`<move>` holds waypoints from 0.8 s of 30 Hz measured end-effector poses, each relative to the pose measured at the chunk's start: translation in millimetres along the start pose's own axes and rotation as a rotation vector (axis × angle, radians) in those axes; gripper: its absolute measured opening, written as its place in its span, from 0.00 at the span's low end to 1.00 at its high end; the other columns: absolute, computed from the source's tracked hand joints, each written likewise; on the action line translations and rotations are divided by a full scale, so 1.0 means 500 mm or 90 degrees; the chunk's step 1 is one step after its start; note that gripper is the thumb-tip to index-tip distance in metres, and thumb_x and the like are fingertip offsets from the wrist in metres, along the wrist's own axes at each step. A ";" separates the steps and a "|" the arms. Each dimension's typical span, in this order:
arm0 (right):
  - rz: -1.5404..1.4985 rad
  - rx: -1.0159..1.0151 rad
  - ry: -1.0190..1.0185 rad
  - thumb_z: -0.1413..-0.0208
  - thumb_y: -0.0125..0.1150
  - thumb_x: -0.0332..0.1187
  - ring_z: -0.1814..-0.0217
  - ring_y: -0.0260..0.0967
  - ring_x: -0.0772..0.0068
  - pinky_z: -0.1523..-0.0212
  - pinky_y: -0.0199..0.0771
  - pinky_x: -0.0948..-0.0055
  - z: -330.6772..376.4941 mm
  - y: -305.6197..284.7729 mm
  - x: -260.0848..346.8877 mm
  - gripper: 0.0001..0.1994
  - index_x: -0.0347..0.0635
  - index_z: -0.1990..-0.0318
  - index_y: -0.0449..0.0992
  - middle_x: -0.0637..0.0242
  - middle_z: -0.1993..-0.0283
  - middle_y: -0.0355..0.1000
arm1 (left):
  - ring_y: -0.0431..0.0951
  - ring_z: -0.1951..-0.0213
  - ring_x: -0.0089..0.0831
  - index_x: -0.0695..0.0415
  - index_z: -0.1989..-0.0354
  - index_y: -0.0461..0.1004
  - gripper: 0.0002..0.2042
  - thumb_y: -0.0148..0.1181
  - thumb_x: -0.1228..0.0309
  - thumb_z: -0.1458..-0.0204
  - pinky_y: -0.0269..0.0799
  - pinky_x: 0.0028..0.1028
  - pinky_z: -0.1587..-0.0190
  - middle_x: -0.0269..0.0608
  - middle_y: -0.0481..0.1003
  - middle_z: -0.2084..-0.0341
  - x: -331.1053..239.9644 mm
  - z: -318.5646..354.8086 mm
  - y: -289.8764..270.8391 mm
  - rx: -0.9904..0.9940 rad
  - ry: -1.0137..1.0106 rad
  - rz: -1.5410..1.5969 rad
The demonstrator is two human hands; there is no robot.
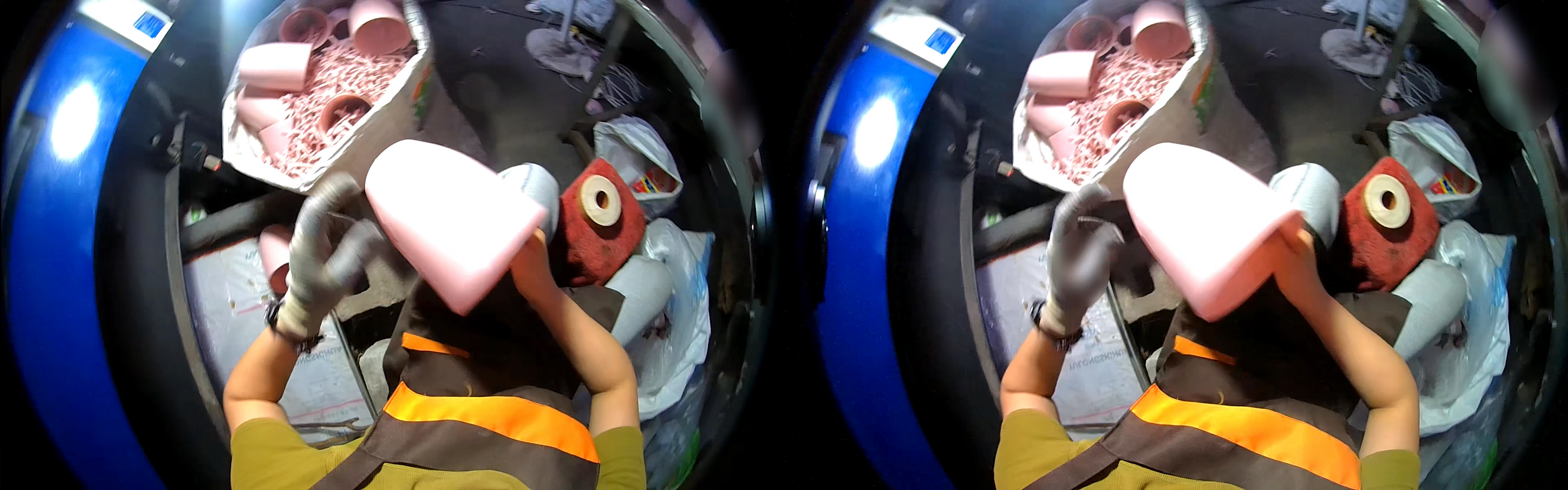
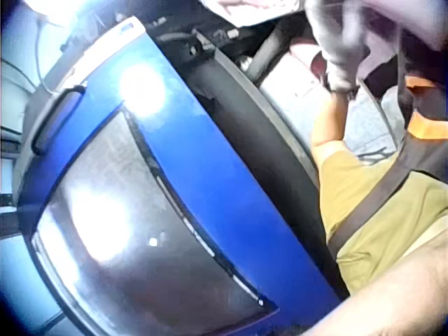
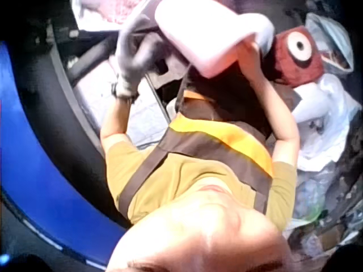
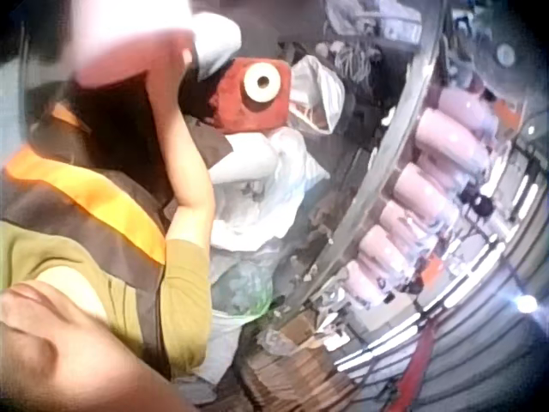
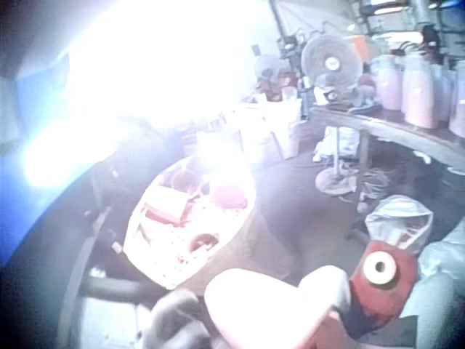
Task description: The person assembles pink kettles by hand, attaching grey lids and bases to the main bodies.
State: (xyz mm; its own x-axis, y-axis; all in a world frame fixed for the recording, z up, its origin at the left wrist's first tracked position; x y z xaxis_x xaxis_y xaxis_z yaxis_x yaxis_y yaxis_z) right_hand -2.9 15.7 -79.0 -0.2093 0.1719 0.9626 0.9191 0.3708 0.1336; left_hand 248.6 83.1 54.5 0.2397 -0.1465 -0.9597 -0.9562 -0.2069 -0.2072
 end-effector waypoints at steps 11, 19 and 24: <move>0.257 -0.179 0.198 0.41 0.51 0.24 0.50 0.69 0.73 0.49 0.69 0.74 0.117 -0.236 0.115 0.12 0.36 0.51 0.75 0.66 0.53 0.71 | 0.71 0.81 0.37 0.58 0.82 0.70 0.19 0.50 0.60 0.42 0.65 0.32 0.75 0.43 0.68 0.84 -0.059 -0.187 0.214 0.266 0.246 -0.148; 1.018 0.169 -0.226 0.53 0.65 0.37 0.53 0.68 0.65 0.51 0.64 0.65 -0.022 -0.110 0.339 0.19 0.42 0.53 0.74 0.64 0.52 0.69 | 0.69 0.85 0.37 0.49 0.89 0.68 0.20 0.64 0.51 0.54 0.61 0.35 0.82 0.35 0.64 0.87 -0.110 -0.144 0.317 0.561 0.609 -0.578; 1.037 0.140 -0.431 0.55 0.62 0.38 0.66 0.65 0.70 0.62 0.63 0.68 -0.057 -0.104 0.363 0.14 0.43 0.61 0.74 0.69 0.68 0.66 | 0.70 0.85 0.38 0.51 0.87 0.70 0.21 0.62 0.49 0.53 0.64 0.34 0.82 0.36 0.65 0.88 -0.122 -0.143 0.325 0.567 0.589 -0.543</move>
State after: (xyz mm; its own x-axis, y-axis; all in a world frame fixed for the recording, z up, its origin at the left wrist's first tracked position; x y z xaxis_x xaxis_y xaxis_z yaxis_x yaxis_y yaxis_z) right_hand -79.3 1.5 95.3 0.6406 0.7445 -0.1879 0.2716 -0.4486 -0.8515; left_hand 90.5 -11.0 92.8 0.4449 -0.8874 -0.1207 -0.1917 0.0373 -0.9807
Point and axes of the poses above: each hand's wrist, its own z-axis away from the middle knuckle, its own y-axis out of the palm, x = y × z, the point moved 2 cm from there along -z, towards the middle knuckle
